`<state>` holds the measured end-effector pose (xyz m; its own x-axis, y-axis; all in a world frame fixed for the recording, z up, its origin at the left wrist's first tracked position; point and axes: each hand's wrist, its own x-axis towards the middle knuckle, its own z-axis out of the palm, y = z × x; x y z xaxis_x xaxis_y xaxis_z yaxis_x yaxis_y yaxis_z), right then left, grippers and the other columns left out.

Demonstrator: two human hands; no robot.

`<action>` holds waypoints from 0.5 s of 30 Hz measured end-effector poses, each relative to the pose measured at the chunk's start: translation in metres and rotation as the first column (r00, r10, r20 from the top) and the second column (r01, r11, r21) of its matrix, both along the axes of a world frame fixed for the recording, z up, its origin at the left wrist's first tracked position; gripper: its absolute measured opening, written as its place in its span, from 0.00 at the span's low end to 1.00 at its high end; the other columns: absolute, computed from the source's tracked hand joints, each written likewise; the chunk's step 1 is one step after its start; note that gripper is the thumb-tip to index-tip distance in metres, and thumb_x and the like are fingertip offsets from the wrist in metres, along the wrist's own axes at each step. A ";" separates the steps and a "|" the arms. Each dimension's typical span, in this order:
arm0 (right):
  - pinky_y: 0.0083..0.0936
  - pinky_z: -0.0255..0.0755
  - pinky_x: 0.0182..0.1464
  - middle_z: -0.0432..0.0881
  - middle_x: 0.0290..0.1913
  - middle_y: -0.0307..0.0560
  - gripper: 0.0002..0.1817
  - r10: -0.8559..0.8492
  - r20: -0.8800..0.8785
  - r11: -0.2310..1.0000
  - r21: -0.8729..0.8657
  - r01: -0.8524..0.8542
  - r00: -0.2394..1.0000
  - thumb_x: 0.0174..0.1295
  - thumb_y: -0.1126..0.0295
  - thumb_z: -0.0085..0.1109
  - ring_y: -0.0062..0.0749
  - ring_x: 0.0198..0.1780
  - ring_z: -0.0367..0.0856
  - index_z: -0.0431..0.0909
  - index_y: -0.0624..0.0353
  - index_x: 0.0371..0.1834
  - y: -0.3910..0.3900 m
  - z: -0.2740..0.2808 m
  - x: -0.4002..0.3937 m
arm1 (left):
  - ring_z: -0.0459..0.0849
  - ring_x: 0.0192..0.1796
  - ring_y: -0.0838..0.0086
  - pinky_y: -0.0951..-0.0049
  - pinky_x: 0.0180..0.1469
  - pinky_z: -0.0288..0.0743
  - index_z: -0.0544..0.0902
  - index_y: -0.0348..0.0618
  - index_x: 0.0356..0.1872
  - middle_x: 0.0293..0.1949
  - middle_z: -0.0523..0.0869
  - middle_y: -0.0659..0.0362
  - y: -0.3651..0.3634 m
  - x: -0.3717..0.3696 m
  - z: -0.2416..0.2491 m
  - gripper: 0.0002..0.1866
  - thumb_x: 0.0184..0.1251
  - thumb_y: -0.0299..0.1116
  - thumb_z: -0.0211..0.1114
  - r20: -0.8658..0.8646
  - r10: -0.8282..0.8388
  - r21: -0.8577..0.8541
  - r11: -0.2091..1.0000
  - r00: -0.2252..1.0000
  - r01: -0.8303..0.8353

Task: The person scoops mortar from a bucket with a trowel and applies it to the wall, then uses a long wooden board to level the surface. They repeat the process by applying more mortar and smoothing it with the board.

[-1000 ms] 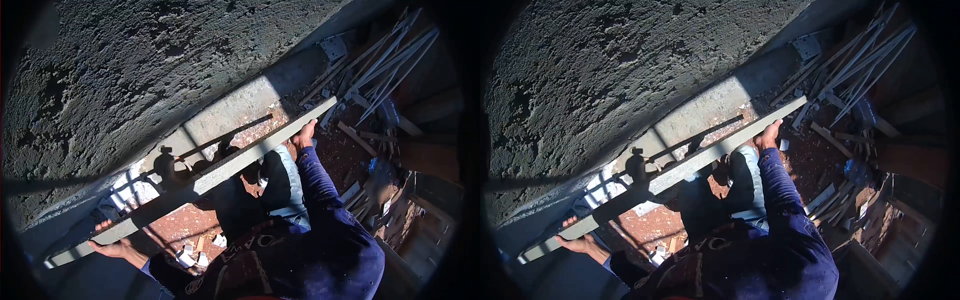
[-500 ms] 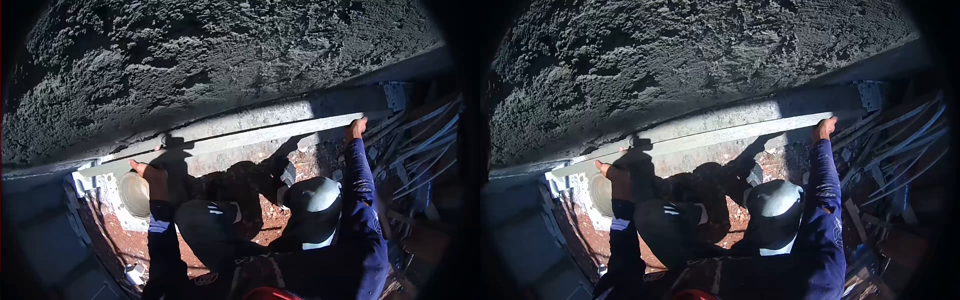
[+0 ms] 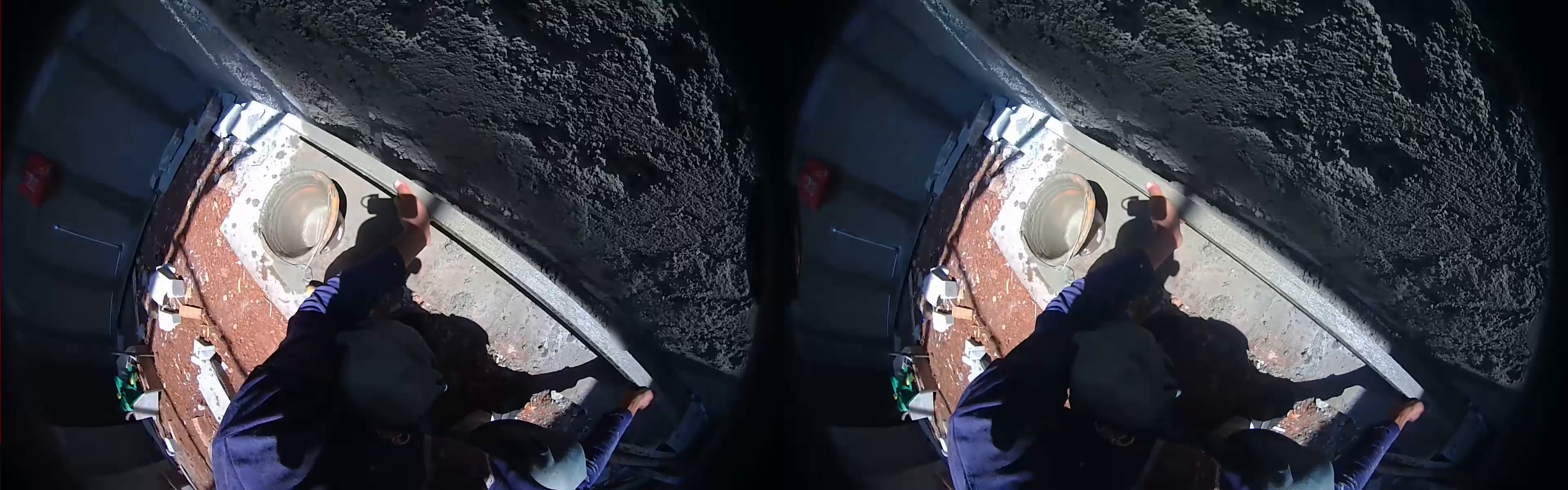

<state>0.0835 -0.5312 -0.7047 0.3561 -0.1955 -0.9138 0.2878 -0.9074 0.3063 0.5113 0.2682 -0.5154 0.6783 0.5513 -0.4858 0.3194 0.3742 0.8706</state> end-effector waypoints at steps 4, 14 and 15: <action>0.35 0.75 0.45 0.83 0.43 0.55 0.19 0.494 -0.184 0.380 0.925 -0.020 0.850 0.64 0.62 0.45 0.46 0.45 0.82 0.80 0.67 0.43 -0.080 -0.050 0.013 | 0.74 0.58 0.64 0.64 0.60 0.65 0.70 0.32 0.61 0.57 0.76 0.49 0.016 0.013 -0.006 0.40 0.71 0.63 0.36 0.061 0.012 0.122 0.992 0.998 -0.019; 0.44 0.61 0.65 0.74 0.57 0.64 0.19 0.588 -0.387 0.412 0.899 0.149 0.710 0.65 0.66 0.45 0.53 0.62 0.70 0.76 0.68 0.51 -0.102 -0.056 0.098 | 0.76 0.53 0.62 0.63 0.55 0.68 0.72 0.25 0.57 0.52 0.79 0.43 0.032 0.069 -0.053 0.43 0.68 0.65 0.39 0.093 0.090 0.154 0.983 0.992 -0.103; 0.45 0.60 0.65 0.73 0.57 0.64 0.20 0.557 -0.405 0.443 0.883 0.154 0.725 0.65 0.65 0.44 0.53 0.62 0.70 0.75 0.69 0.52 -0.101 -0.054 0.097 | 0.77 0.50 0.62 0.62 0.53 0.69 0.74 0.24 0.53 0.47 0.80 0.44 0.033 0.071 -0.053 0.43 0.68 0.65 0.39 0.077 0.076 0.159 0.983 0.994 -0.087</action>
